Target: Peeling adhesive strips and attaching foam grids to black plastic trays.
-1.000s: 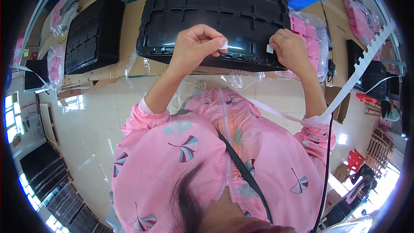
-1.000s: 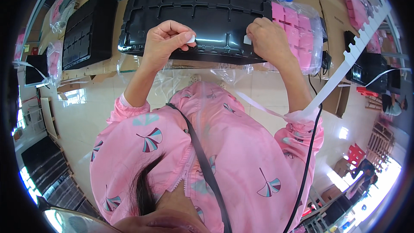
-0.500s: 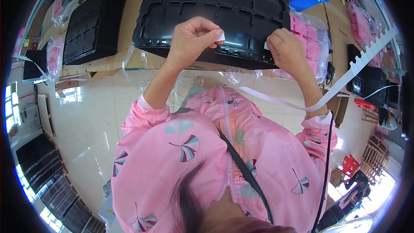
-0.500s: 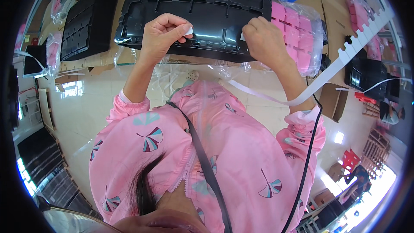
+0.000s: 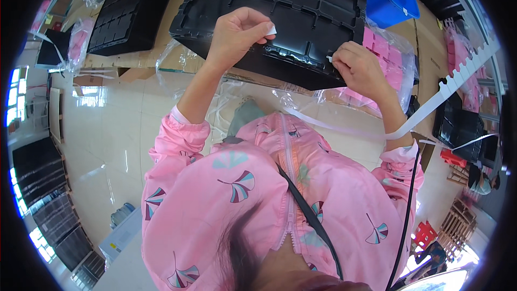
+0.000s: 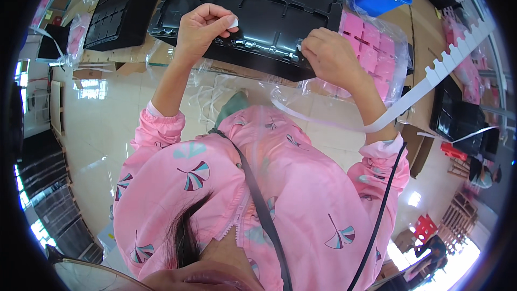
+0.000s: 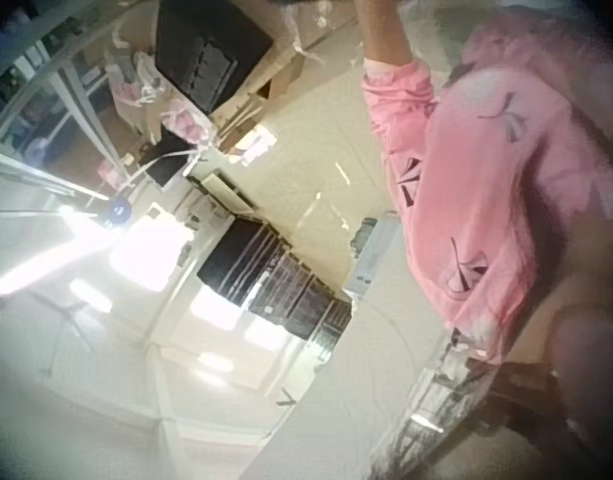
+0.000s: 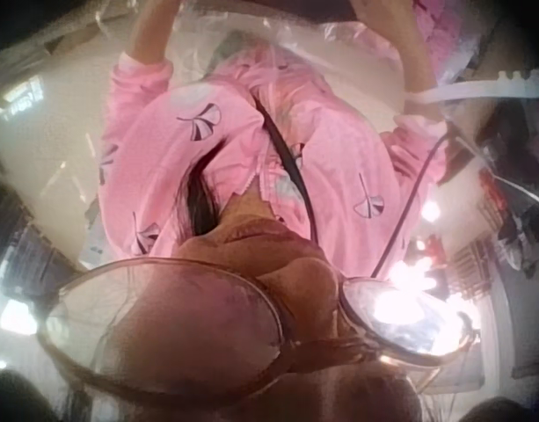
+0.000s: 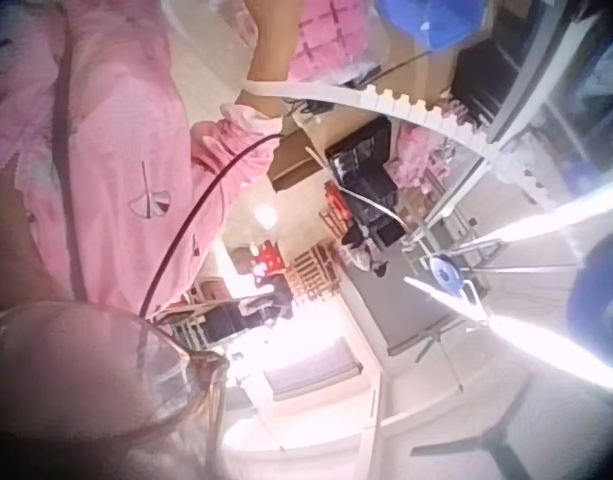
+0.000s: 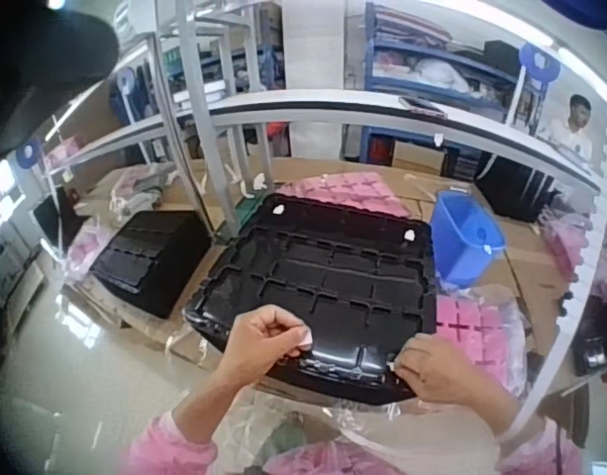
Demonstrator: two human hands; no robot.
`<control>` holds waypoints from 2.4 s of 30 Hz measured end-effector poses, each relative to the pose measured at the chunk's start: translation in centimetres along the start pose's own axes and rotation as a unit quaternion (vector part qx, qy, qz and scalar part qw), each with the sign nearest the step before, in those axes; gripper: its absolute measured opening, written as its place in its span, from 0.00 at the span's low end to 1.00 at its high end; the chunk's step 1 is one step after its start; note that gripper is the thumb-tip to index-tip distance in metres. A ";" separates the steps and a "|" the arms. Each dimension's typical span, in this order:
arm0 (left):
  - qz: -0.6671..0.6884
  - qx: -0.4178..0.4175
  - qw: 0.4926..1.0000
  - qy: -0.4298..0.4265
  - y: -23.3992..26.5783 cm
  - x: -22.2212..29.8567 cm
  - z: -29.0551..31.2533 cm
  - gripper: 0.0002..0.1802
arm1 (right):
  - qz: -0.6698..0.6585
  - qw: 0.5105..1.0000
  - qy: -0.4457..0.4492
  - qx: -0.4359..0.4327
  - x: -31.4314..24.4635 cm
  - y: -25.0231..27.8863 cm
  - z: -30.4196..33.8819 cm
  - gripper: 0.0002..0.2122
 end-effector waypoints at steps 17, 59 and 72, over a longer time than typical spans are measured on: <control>0.254 -0.092 0.932 0.240 -5.5 -0.6 -5.2 0.12 | -0.264 0.941 -0.166 0.132 0.1 -1.2 -6.6 0.06; 0.255 -0.150 0.907 0.300 -2.9 -1.6 -12.0 0.13 | 0.238 0.959 -0.139 0.065 17.7 2.9 -16.1 0.05; 0.254 -0.129 0.908 0.307 -3.0 -1.5 -11.9 0.13 | 0.212 0.968 -0.103 0.084 17.0 2.9 -15.6 0.04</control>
Point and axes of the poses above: each hand's wrist, its own z-axis away from the middle knuckle, its own y-axis out of the back of the hand, x = y × z, the point moved 2 cm from there along -z, towards the middle knuckle, and after that the axes turned 6 degrees about -y, right-handed, at the moved point
